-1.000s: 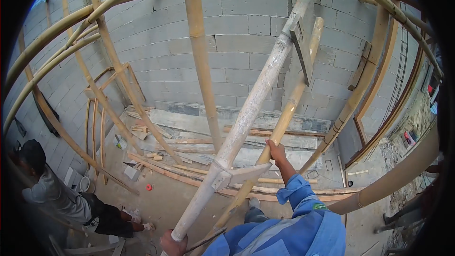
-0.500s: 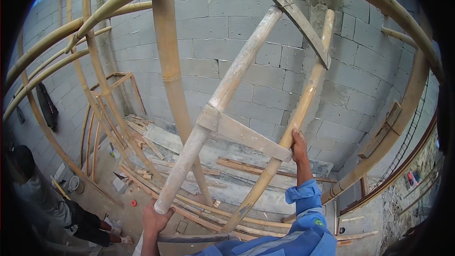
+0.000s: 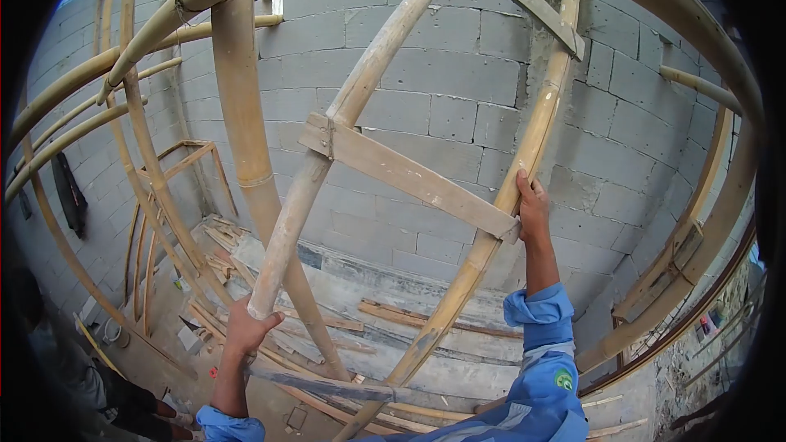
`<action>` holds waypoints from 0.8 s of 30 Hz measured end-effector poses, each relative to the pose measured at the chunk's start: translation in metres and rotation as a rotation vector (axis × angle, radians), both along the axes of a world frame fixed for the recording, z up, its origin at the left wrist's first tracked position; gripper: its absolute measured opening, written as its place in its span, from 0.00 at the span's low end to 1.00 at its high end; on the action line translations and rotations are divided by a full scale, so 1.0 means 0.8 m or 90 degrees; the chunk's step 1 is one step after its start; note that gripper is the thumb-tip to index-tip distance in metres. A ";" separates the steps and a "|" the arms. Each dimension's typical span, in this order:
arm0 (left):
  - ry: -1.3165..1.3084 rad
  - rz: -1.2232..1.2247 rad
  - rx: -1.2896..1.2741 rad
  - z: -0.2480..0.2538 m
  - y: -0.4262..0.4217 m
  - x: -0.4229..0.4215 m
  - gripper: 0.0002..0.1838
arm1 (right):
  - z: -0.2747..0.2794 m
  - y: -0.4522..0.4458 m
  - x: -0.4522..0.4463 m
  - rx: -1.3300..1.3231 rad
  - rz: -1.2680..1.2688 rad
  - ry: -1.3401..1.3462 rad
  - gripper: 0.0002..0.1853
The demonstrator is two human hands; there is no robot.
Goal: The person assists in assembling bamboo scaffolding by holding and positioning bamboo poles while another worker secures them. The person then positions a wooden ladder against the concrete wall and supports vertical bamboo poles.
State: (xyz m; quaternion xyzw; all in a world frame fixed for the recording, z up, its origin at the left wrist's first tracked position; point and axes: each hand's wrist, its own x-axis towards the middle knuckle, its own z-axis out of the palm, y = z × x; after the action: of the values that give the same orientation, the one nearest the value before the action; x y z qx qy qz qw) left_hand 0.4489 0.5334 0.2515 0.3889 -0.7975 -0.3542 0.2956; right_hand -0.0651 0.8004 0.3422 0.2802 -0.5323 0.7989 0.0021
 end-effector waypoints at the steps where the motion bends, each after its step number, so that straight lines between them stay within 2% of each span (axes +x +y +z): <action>1: 0.007 -0.001 -0.004 -0.018 -0.009 -0.006 0.27 | 0.001 -0.005 -0.003 0.003 -0.009 0.010 0.26; 5: 0.057 -0.004 0.028 -0.045 -0.013 -0.034 0.25 | 0.017 -0.020 -0.010 0.038 -0.040 0.043 0.27; 8: 0.160 -0.044 0.046 -0.081 -0.016 -0.062 0.26 | 0.034 -0.024 -0.031 0.073 -0.084 0.082 0.29; 14: 0.188 -0.059 0.082 -0.110 -0.001 -0.107 0.27 | 0.091 -0.007 -0.051 0.117 -0.144 0.176 0.30; 18: 0.197 -0.065 0.116 -0.116 -0.011 -0.125 0.27 | 0.123 0.004 -0.029 0.132 -0.183 0.222 0.29; 22: 0.175 -0.115 0.135 -0.108 -0.025 -0.123 0.28 | 0.118 0.014 -0.017 0.155 -0.256 0.225 0.29; 24: 0.182 -0.119 0.132 -0.111 -0.020 -0.121 0.27 | 0.119 0.020 -0.002 0.132 -0.235 0.215 0.29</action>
State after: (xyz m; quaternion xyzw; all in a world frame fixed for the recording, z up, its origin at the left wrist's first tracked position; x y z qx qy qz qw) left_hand 0.3520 0.5177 0.1627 0.2872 -0.7391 -0.5122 0.3300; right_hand -0.0667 0.8164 0.4374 0.3068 -0.6452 0.6682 0.2078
